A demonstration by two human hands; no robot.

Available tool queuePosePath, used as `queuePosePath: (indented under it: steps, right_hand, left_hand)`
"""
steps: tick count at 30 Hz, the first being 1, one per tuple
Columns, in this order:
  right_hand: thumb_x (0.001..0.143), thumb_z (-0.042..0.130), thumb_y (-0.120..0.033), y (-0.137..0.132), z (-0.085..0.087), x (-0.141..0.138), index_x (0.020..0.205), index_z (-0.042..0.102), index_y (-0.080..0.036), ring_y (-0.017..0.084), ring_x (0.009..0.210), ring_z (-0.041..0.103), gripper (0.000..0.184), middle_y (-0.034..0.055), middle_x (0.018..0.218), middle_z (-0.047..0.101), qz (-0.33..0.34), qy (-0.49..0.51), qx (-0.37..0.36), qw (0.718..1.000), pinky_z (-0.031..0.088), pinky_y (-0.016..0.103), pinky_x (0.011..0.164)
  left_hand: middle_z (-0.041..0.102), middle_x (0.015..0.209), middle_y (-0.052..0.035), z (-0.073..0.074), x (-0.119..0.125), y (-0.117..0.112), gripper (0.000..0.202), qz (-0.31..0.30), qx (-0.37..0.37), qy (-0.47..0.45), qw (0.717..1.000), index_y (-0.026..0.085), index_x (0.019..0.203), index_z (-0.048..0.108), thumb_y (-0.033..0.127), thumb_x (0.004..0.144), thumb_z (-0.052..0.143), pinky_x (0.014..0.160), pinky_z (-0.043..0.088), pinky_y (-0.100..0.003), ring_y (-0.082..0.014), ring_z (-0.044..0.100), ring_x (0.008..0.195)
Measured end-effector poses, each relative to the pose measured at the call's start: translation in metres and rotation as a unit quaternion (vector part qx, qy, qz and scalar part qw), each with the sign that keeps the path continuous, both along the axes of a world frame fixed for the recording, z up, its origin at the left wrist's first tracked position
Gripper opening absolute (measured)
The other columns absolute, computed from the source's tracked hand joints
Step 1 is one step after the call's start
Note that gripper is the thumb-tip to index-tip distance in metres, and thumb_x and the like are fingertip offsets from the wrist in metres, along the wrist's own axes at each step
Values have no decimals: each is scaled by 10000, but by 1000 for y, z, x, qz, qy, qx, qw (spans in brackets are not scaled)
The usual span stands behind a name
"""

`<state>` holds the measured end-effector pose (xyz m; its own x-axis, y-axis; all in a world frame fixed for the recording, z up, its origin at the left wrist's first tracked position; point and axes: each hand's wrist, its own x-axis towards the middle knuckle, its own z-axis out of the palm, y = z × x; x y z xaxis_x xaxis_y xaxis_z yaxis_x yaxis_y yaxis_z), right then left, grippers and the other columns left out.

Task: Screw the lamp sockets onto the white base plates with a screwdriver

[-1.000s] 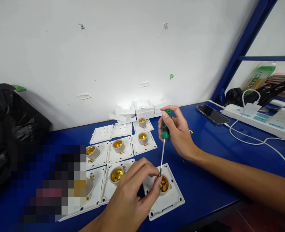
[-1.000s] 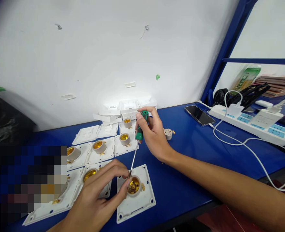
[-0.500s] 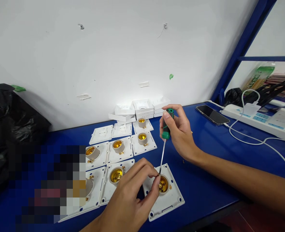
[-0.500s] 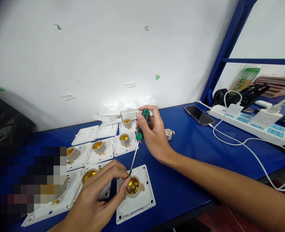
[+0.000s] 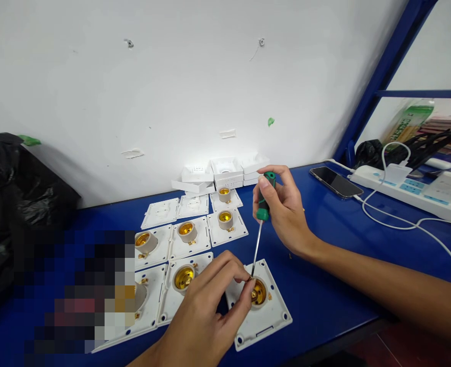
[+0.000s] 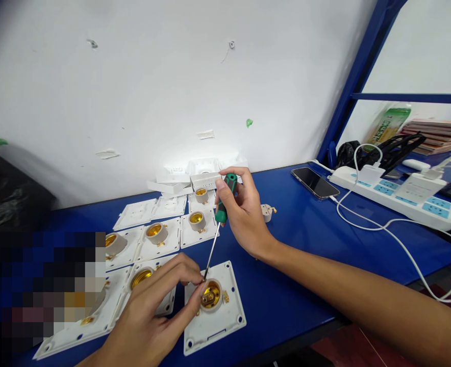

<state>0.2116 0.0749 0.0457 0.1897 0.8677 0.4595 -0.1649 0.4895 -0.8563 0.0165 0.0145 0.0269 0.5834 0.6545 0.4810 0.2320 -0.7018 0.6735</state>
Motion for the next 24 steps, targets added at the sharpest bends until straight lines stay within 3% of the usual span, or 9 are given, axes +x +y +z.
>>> queuePosePath:
  steps: [24]
  right_hand:
    - [989, 700, -382, -1, 1, -1, 1135, 551, -288, 77, 551, 556, 229, -64, 757, 591, 4, 22, 39, 999, 439, 230, 460]
  left_hand:
    - [568, 859, 26, 1, -2, -1, 204, 1, 11, 9, 1000, 228, 942, 529, 52, 1042, 504, 685, 438, -242, -126, 562, 755]
